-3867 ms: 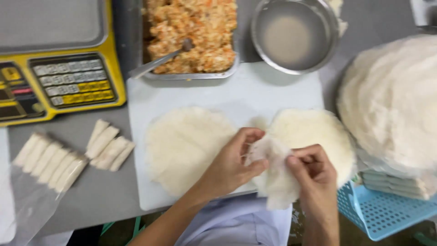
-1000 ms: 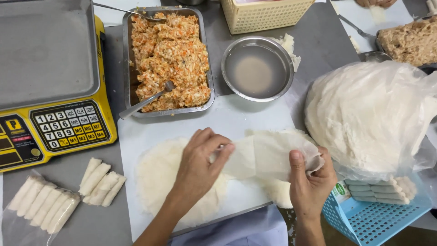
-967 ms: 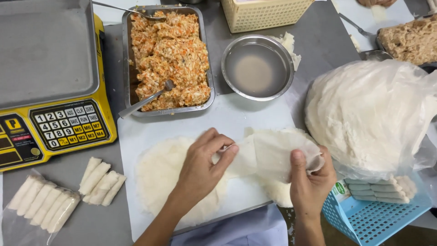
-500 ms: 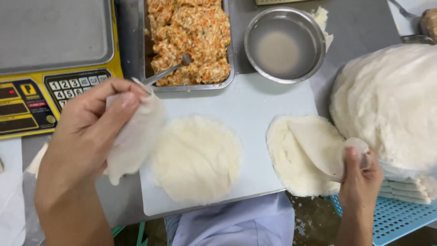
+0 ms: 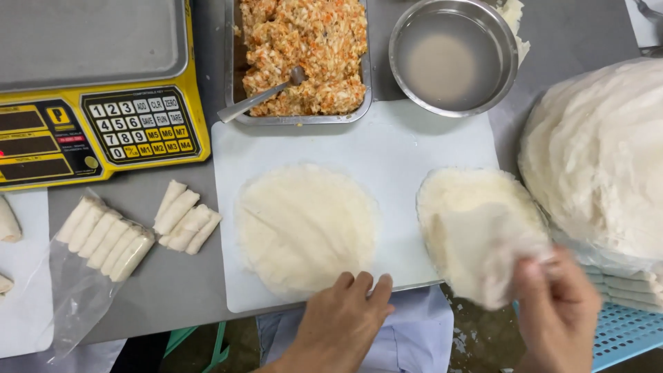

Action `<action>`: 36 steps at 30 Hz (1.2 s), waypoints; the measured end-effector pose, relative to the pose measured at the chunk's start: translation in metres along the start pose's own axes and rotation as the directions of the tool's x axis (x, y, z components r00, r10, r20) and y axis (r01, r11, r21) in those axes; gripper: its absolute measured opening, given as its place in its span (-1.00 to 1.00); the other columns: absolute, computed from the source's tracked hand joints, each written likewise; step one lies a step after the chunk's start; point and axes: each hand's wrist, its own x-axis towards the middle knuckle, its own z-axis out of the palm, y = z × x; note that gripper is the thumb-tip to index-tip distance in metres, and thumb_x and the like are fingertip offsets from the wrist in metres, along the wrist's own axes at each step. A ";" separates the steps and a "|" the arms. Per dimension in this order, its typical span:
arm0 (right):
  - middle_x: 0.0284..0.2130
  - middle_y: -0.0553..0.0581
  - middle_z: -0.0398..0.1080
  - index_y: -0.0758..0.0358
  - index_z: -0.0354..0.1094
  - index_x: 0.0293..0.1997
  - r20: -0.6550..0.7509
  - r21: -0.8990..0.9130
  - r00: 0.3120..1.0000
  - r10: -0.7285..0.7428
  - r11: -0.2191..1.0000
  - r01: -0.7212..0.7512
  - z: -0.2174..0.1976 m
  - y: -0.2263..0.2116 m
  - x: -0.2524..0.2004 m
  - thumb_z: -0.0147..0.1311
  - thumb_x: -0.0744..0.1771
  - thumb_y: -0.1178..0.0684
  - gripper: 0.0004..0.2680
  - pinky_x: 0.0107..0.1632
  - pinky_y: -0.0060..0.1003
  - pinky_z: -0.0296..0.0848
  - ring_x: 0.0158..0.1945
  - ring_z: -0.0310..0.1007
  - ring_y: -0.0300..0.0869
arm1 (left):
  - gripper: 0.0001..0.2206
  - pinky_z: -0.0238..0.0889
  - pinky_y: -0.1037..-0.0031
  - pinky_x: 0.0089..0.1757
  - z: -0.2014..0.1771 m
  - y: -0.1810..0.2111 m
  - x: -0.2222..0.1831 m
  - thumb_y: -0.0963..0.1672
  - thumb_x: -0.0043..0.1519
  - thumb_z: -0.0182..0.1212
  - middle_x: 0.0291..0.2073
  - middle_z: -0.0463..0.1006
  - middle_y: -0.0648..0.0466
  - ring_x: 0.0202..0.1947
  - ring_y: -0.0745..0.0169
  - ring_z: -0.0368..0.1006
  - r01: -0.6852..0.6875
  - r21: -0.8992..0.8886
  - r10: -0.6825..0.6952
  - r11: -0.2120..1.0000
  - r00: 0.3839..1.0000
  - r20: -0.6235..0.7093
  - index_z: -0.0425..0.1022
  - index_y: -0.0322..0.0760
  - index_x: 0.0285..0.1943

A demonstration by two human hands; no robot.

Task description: Separating individual spring roll wrappers from a large stack on a production table

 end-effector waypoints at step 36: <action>-0.32 0.18 0.31 0.39 0.50 -0.14 0.424 -0.686 0.899 -0.109 0.610 0.397 0.005 0.051 0.117 0.36 0.26 -0.03 -0.73 -0.10 -0.08 0.32 -0.20 0.36 0.03 | -0.44 0.02 -0.23 0.23 -0.008 -0.098 0.048 -0.05 0.26 0.21 0.37 0.24 -0.31 0.41 -0.37 0.09 0.237 0.053 -0.202 0.970 0.909 -0.365 0.26 -0.22 0.48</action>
